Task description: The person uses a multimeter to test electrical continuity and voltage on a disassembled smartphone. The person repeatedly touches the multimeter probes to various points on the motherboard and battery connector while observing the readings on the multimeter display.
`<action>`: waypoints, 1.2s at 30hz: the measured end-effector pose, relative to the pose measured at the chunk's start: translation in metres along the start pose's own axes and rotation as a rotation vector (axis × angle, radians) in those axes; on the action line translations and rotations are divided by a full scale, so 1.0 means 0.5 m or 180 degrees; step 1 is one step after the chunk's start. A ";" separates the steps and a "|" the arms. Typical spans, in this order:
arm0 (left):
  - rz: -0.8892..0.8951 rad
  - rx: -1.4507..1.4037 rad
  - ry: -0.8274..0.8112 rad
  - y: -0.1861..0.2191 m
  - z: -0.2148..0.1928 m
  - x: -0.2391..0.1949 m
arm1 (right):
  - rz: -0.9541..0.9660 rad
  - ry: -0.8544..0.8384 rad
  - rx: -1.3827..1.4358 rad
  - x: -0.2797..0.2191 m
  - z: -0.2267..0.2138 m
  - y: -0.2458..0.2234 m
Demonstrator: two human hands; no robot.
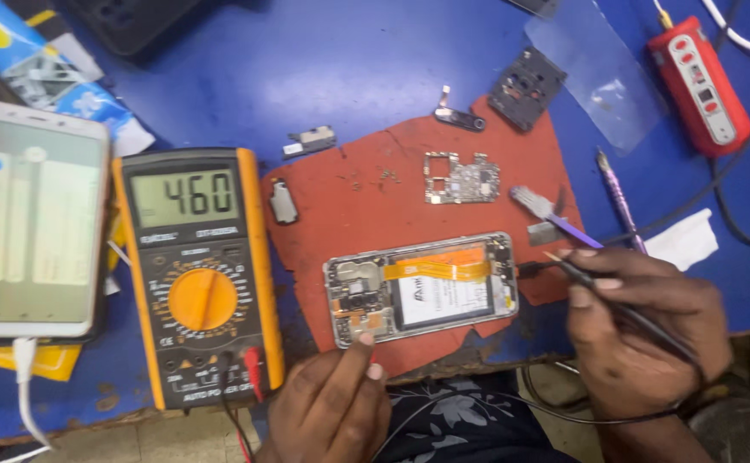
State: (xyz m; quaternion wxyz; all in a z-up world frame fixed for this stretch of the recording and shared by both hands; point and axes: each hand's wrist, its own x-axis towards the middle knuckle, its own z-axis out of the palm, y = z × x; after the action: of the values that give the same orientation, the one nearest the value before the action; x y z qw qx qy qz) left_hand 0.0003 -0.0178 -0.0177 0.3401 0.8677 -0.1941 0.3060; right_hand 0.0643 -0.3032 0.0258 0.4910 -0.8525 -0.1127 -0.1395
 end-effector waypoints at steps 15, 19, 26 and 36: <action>-0.0244 0.0068 0.0053 0.020 0.020 -0.006 | -0.0207 -0.0501 -0.0157 0.045 0.014 -0.020; -0.0258 0.0086 0.0063 0.020 0.021 -0.005 | -0.0216 -0.0471 -0.0132 0.054 0.017 -0.025; -0.0280 0.0145 0.0064 0.024 0.024 -0.006 | -0.0082 -0.0428 0.0019 0.075 0.020 -0.046; -0.0054 -0.0047 -0.0121 0.016 -0.006 0.017 | -0.0698 -0.1308 -0.1403 0.127 0.002 -0.061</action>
State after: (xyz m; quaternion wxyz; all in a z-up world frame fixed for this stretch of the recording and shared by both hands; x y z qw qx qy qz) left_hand 0.0009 -0.0221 -0.0066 0.3454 0.8725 -0.1954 0.2851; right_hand 0.1139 -0.2838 0.0719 0.2434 -0.9314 -0.2678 -0.0376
